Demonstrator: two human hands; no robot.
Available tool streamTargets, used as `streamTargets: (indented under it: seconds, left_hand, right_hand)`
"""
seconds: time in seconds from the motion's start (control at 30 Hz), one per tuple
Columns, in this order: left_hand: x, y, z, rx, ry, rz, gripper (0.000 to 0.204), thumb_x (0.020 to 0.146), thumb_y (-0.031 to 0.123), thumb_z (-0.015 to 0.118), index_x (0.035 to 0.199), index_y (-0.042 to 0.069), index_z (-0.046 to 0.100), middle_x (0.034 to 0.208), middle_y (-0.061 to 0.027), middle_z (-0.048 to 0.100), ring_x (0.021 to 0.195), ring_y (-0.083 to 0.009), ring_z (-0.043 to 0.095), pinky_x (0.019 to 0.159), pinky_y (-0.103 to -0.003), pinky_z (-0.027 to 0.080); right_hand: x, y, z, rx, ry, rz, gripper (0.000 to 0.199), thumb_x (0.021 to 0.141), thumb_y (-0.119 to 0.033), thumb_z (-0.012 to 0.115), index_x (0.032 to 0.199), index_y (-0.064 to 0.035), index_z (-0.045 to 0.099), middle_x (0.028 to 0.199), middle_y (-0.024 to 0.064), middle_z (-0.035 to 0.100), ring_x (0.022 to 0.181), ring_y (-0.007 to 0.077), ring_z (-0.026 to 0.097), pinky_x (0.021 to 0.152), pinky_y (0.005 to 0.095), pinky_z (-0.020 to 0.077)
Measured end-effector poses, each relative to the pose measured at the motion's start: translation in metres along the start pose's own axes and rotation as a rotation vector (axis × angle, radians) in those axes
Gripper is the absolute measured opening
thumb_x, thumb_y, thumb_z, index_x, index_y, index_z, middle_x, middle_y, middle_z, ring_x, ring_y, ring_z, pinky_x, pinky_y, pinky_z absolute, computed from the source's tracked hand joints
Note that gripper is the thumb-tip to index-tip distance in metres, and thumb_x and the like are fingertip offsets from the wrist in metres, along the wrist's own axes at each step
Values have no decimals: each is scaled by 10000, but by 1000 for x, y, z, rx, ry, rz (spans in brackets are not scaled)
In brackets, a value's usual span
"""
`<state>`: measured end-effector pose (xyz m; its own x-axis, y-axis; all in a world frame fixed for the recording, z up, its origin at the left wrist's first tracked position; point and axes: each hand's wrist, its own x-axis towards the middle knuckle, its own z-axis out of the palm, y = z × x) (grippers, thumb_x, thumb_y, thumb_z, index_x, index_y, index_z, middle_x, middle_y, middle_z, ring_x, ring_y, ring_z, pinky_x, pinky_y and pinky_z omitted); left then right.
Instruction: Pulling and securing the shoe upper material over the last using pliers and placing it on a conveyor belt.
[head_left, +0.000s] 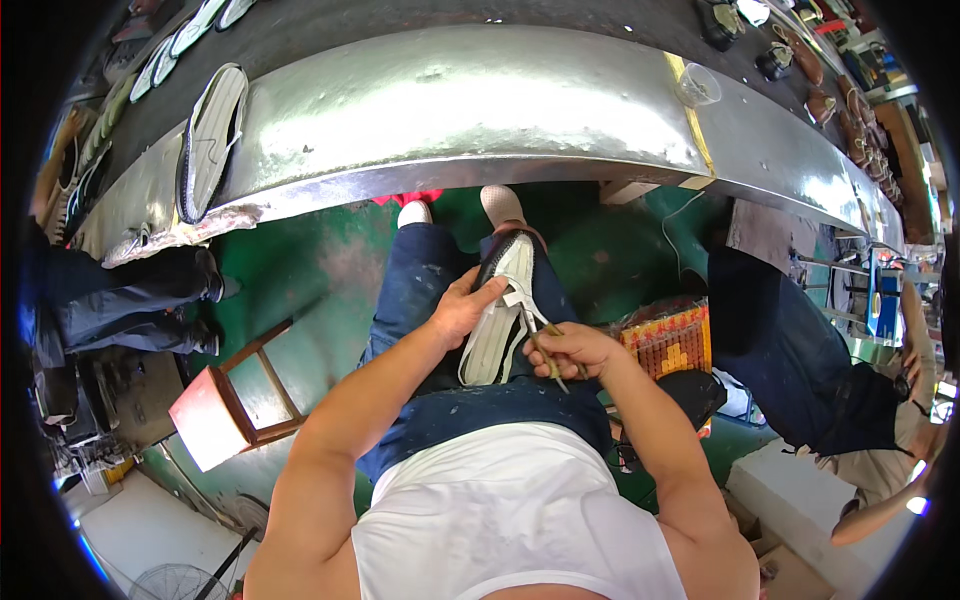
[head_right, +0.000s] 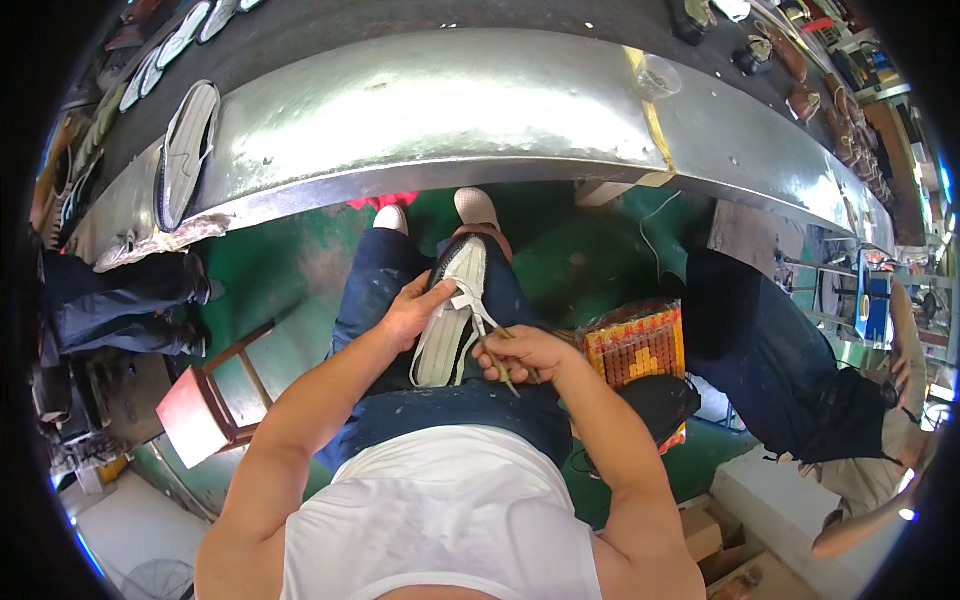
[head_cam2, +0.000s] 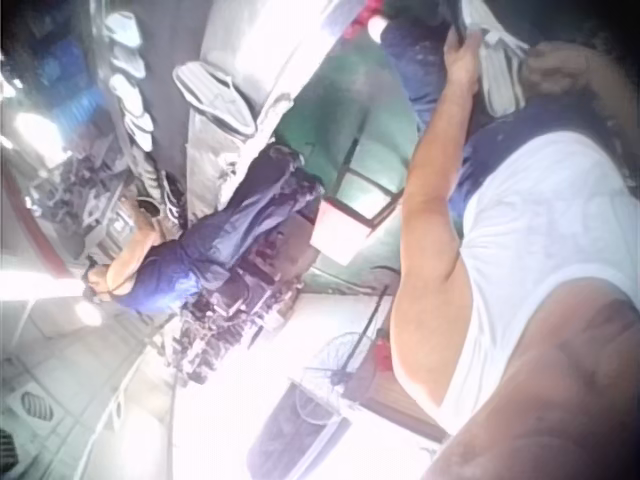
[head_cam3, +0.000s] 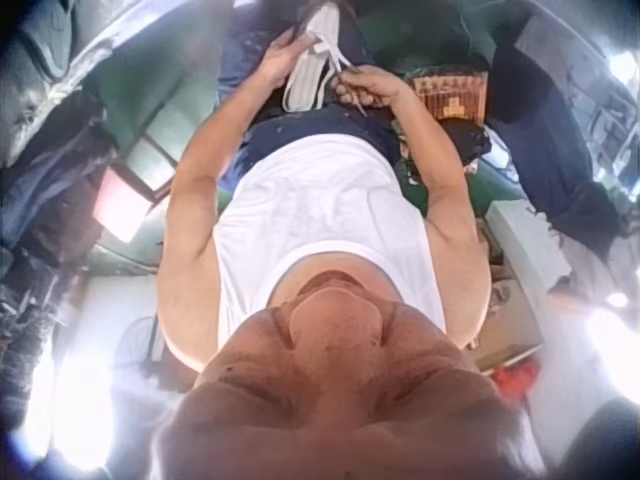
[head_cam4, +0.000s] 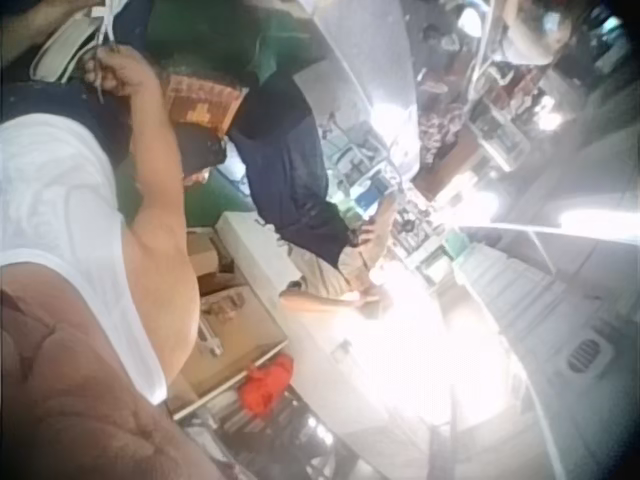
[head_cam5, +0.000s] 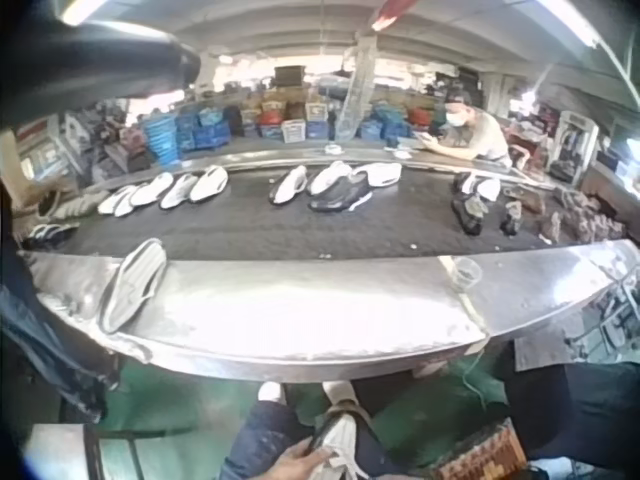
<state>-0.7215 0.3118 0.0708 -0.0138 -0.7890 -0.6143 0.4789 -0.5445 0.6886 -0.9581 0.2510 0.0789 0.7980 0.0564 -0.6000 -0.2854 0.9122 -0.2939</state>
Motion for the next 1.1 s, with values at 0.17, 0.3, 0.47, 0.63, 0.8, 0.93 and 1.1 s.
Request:
streamTargets:
  seconds: [0.17,0.3,0.47,0.63,0.8,0.93,1.1]
  left_hand:
    - [4,12,-5,-14,17,-78,528,919,329,684,1305,1,533,1117,-130,667,984,-204,660,855,-358,538]
    - [1,21,10,92,41,-76,521,904,306,687,1278,-24,538,1097,-146,671,984,-221,668,852,-364,541]
    - [3,21,7,211,6,-134,554,894,277,701,1313,-32,509,1169,-149,644,1012,-211,653,870,-357,538]
    - [9,24,-7,274,-109,-174,514,901,262,699,1315,9,530,1171,-122,654,1048,-205,640,933,-370,508]
    - [16,36,-18,232,-187,-268,471,906,292,709,1292,65,563,1183,-93,667,1071,-205,636,969,-377,487]
    - [22,32,-16,221,-195,-285,471,902,295,714,1288,69,565,1169,-79,671,1053,-194,642,933,-375,505]
    - [15,33,-23,237,-116,-288,467,892,326,705,1277,90,587,1164,-72,670,1044,-201,639,881,-406,505]
  right_hand:
    - [-44,-42,21,-458,205,76,302,997,-253,557,1116,22,595,961,87,673,803,168,679,535,289,570]
    - [-22,-50,48,-928,551,-303,377,1018,-329,475,968,24,601,820,133,685,768,248,692,615,387,534]
    - [-4,-70,53,-1445,627,-399,450,1006,-377,465,904,43,587,815,296,636,801,501,603,761,528,477]
    - [-11,-55,55,-1322,649,-306,390,973,-341,527,906,37,590,824,279,653,822,474,627,764,510,488]
    - [-48,-46,69,-1536,439,-123,345,909,-241,598,1092,51,619,902,238,687,891,390,673,831,469,511]
    - [-20,-9,64,-1814,517,-460,452,885,-181,614,1236,99,566,997,282,649,968,384,651,898,432,507]
    - [-7,-24,79,-1968,525,-162,325,881,-170,628,1128,39,599,963,215,668,881,370,659,807,417,528]
